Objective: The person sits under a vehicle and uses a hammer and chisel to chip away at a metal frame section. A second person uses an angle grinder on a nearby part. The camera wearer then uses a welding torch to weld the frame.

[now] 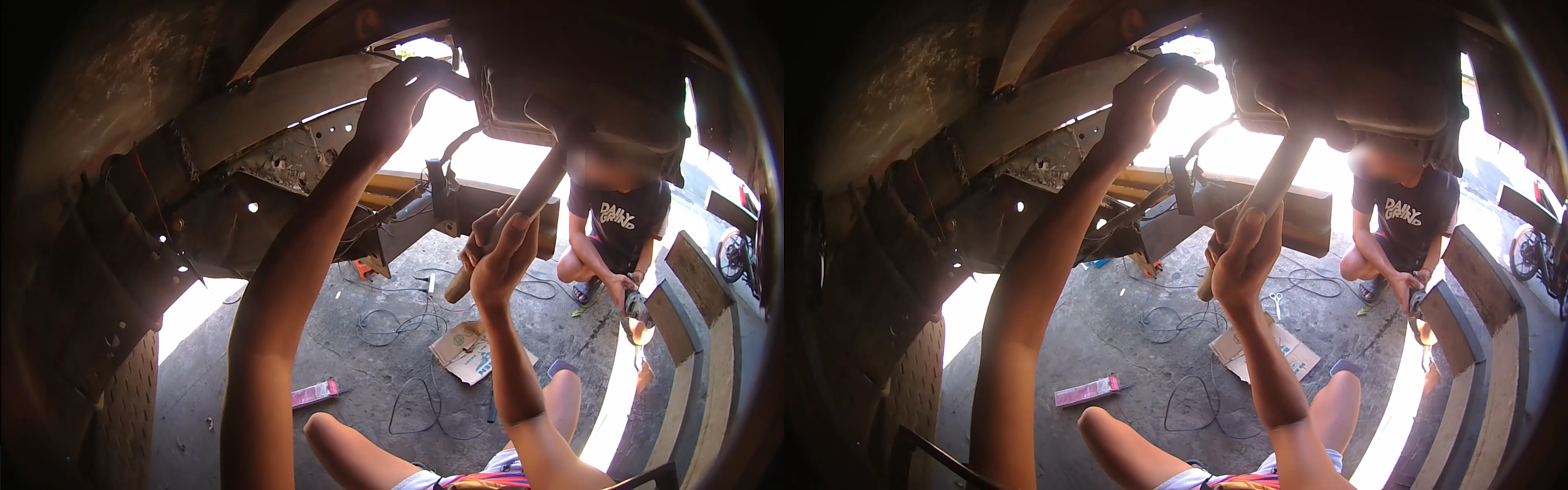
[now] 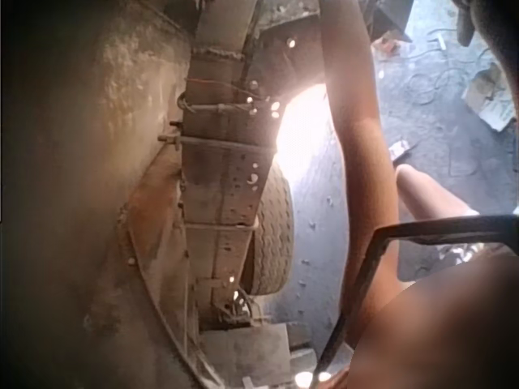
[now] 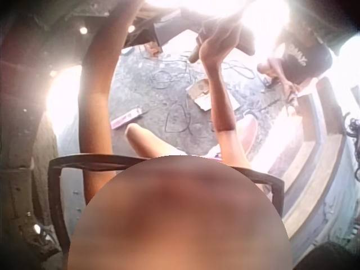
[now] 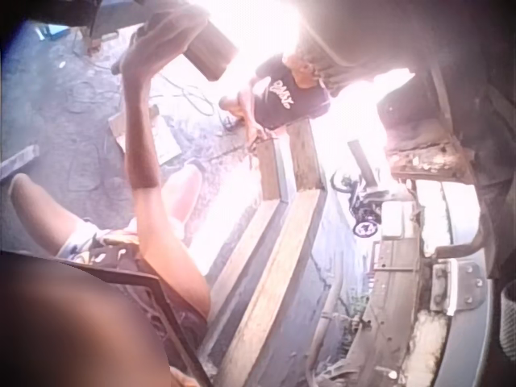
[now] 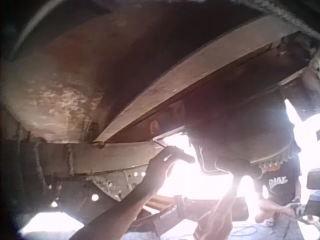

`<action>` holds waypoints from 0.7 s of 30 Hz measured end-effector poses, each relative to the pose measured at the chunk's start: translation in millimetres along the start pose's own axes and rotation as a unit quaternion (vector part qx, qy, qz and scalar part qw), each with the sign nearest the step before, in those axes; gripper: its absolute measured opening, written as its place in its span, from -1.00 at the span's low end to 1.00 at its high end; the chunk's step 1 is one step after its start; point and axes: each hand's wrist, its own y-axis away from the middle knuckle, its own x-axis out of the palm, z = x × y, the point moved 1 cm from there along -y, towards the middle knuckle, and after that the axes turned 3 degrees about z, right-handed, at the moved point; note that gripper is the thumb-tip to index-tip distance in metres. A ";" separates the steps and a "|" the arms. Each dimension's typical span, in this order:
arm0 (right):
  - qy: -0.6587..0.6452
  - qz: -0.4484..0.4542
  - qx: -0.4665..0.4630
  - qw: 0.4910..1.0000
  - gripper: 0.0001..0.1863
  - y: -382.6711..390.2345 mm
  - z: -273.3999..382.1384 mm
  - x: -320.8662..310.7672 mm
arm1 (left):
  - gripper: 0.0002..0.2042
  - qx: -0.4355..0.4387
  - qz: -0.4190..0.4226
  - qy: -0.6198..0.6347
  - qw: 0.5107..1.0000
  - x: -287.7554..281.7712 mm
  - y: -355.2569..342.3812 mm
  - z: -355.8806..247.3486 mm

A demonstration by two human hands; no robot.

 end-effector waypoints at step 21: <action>-0.116 -0.011 -0.106 0.988 -0.59 6.0 -9.5 0.2 | -0.85 -0.019 0.017 0.022 0.999 -8.5 -8.6 0.3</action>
